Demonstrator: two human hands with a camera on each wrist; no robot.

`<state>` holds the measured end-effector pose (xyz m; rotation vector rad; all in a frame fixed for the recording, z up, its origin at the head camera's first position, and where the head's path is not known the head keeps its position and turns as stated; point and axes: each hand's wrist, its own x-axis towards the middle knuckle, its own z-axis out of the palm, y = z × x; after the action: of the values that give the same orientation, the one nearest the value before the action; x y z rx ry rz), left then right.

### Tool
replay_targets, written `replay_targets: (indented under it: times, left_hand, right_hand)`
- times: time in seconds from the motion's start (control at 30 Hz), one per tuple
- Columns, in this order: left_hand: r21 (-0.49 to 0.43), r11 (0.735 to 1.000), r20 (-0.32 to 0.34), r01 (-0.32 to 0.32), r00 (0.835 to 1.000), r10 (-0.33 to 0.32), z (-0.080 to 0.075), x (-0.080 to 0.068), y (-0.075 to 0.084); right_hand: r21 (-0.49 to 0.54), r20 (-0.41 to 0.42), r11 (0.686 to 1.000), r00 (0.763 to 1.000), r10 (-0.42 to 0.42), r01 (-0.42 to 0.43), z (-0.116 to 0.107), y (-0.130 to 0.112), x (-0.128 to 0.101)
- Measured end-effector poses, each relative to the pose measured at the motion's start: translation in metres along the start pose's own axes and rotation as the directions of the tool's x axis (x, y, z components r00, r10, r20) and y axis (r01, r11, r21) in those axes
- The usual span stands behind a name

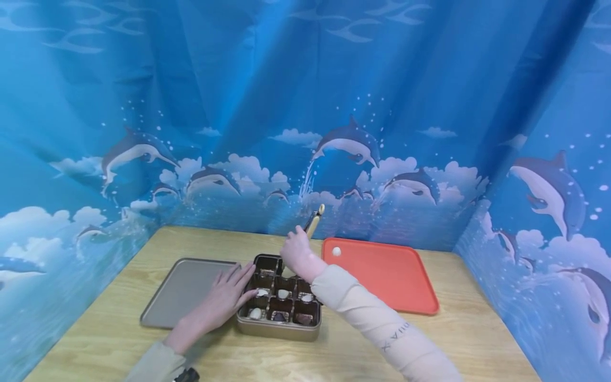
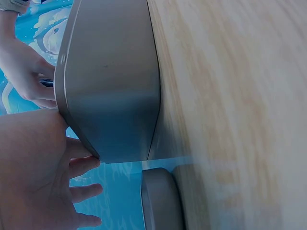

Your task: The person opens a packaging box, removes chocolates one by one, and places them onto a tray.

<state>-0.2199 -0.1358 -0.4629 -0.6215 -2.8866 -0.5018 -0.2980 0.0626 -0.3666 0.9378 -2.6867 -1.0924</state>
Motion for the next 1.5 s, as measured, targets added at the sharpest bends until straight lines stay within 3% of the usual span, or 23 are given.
replay_targets:
  times: [0.13,0.27,0.43,0.57,0.73,0.8,1.03,1.27,1.5]
  left_hand:
    - [-0.006,1.0,0.004,0.005,1.0,-0.005,0.0,0.001,0.002]
    - [-0.013,1.0,-0.003,0.006,1.0,-0.006,0.002,0.002,0.001]
    - [-0.014,1.0,-0.009,0.004,1.0,-0.004,0.004,0.002,-0.002]
    - [-0.013,1.0,-0.014,0.004,1.0,-0.004,0.005,0.002,-0.003]
    - [-0.019,1.0,-0.011,0.005,1.0,-0.005,0.004,0.0,-0.003]
    - [-0.019,1.0,-0.008,0.008,1.0,-0.008,0.003,0.0,-0.002]
    - [-0.022,1.0,-0.016,0.004,1.0,-0.004,0.002,0.0,-0.001]
    - [-0.009,1.0,-0.011,0.002,1.0,-0.002,0.002,0.0,-0.001]
    - [-0.004,1.0,-0.032,-0.006,0.999,0.006,0.003,0.001,-0.001]
  right_hand:
    - [0.033,-0.022,0.999,1.0,0.011,-0.01,0.003,-0.003,0.0]
    - [0.025,-0.199,0.999,0.98,0.026,-0.022,0.013,-0.001,-0.009]
    - [0.016,-0.424,0.999,0.905,0.043,-0.04,0.03,0.004,-0.025]
    - [0.034,-0.524,0.998,0.849,0.065,-0.055,0.046,0.008,-0.037]
    - [0.125,-0.635,0.992,0.767,0.09,-0.013,0.068,0.01,-0.048]
    - [0.149,-0.647,0.989,0.756,0.098,-0.001,0.073,0.01,-0.051]
    - [0.199,-0.6,0.98,0.787,0.143,-0.027,0.08,0.014,-0.063]
    - [0.272,-0.622,0.958,0.742,0.251,-0.096,0.096,0.034,-0.076]
    - [0.347,-0.544,0.906,0.735,0.406,-0.244,0.125,0.078,-0.092]
